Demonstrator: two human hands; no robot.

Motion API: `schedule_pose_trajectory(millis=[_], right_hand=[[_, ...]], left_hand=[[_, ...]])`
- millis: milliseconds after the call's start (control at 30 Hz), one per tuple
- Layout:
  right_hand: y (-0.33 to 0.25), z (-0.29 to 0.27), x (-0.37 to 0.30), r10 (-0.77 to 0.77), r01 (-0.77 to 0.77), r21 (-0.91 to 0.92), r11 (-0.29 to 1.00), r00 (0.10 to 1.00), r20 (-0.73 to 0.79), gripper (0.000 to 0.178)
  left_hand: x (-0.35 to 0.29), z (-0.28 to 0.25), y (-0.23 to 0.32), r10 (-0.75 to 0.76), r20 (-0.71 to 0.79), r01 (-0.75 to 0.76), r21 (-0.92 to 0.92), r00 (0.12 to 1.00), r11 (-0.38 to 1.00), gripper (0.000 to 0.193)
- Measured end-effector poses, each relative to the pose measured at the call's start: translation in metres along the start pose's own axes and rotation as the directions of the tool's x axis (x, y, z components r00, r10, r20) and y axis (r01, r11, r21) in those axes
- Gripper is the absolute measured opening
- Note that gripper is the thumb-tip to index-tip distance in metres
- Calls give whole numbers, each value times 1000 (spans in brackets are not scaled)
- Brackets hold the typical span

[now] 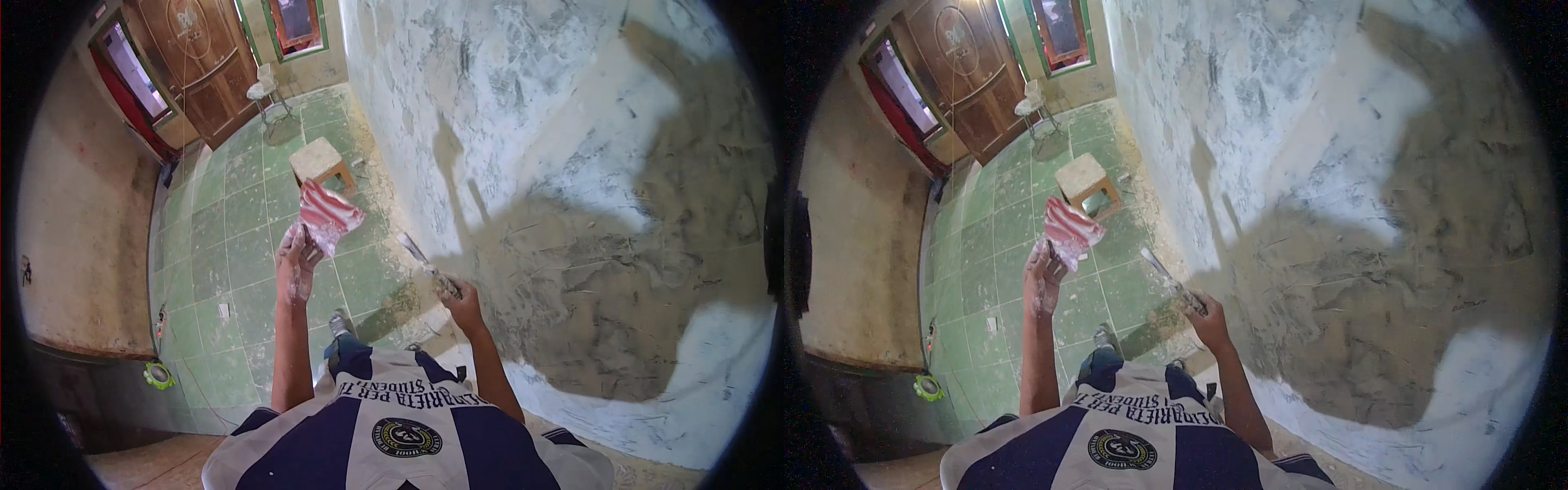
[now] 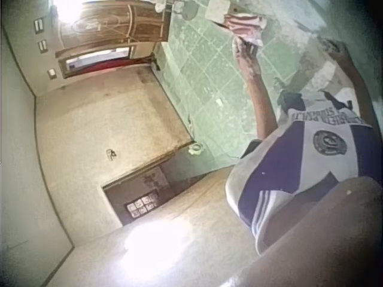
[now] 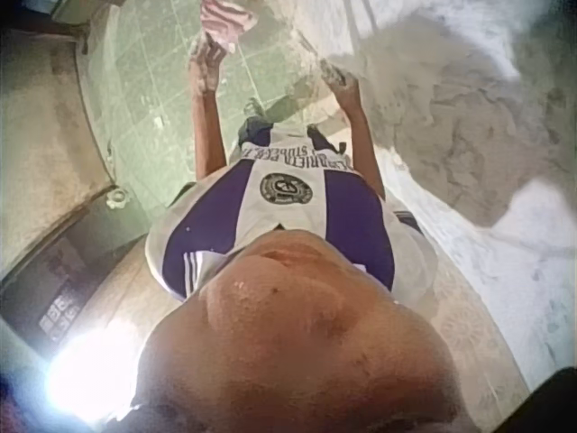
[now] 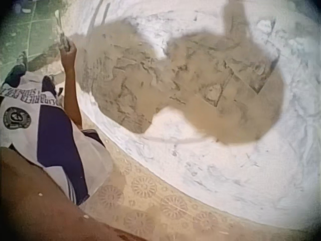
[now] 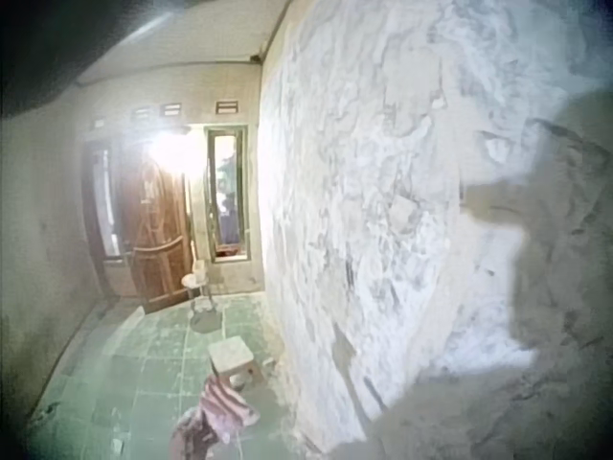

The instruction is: The person patches a ceiling by applying joint compound with a putty knife.

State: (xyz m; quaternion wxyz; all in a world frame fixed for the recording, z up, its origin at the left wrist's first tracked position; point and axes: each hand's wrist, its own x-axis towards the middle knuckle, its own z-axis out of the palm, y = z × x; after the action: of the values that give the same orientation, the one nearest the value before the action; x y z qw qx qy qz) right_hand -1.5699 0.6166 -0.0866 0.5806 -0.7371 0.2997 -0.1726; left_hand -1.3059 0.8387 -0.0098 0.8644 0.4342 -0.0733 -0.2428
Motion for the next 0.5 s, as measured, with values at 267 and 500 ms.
schedule_pose_trajectory(millis=[267,500], right_hand=[[-77,97,38,53,-137,459,878,980,192,29],[-122,199,78,15,-138,404,904,955,295,26]], left_hand=[[37,-47,40,49,90,-52,25,995,998,20],[68,-123,86,145,186,-196,293,972,936,17]])
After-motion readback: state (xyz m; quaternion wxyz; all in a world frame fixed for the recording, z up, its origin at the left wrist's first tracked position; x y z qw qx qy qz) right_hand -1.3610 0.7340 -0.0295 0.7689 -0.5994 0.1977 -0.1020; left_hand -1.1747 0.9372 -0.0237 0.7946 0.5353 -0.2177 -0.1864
